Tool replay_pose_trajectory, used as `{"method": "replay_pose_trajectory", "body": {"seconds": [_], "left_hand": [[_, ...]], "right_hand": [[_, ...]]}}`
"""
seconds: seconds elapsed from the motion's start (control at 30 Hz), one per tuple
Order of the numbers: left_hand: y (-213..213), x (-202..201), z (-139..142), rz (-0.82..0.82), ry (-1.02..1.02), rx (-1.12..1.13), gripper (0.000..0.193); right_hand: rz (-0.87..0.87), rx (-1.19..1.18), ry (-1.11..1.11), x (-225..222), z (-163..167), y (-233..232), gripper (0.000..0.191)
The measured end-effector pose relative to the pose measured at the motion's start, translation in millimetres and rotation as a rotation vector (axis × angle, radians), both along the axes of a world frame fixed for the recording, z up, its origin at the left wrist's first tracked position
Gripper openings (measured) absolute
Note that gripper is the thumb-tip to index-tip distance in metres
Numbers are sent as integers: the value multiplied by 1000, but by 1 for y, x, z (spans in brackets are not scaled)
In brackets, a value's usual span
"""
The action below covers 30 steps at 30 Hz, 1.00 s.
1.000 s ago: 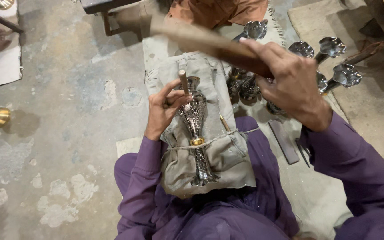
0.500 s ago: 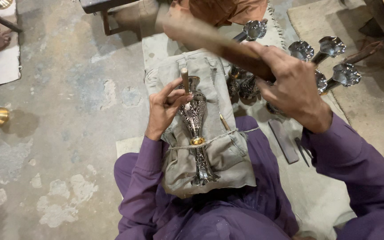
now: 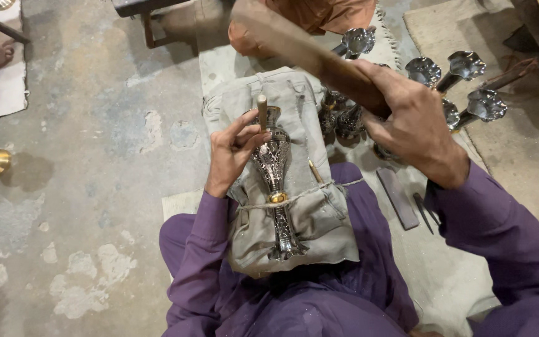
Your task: The person sits on the floor with an ornate silver vase held against a cloth cushion on their lap. They hold a small punch against the vase surface with one hand and repeatedly strike it with a wooden mallet held in the other hand, working around the vase's decorated body.
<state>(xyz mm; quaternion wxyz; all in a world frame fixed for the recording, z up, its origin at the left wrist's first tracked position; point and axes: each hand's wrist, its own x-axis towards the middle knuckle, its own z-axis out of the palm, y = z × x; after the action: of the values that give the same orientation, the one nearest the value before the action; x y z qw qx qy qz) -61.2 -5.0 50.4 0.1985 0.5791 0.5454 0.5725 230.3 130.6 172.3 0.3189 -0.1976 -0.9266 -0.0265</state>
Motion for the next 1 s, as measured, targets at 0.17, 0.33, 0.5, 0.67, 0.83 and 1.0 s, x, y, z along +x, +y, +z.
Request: {"method": "replay_pose_trajectory", "body": {"seconds": [0.17, 0.33, 0.5, 0.67, 0.83, 1.0], "left_hand": [[1, 0, -1, -22, -22, 19, 51], [1, 1, -1, -25, -11, 31, 53], [-1, 2, 1, -21, -13, 20, 53], [0, 3, 0, -34, -41, 35, 51], [0, 1, -5, -10, 1, 52, 51], [6, -5, -2, -8, -80, 93, 47]], "right_hand": [[-212, 46, -256, 1, -3, 1, 52], [-155, -28, -232, 1, -1, -1, 53], [-21, -226, -43, -1, -1, -3, 61], [-123, 48, -146, -3, 1, -8, 52], [-264, -40, -326, 3, -3, -18, 49], [113, -570, 177, 14, -34, -30, 53]]}}
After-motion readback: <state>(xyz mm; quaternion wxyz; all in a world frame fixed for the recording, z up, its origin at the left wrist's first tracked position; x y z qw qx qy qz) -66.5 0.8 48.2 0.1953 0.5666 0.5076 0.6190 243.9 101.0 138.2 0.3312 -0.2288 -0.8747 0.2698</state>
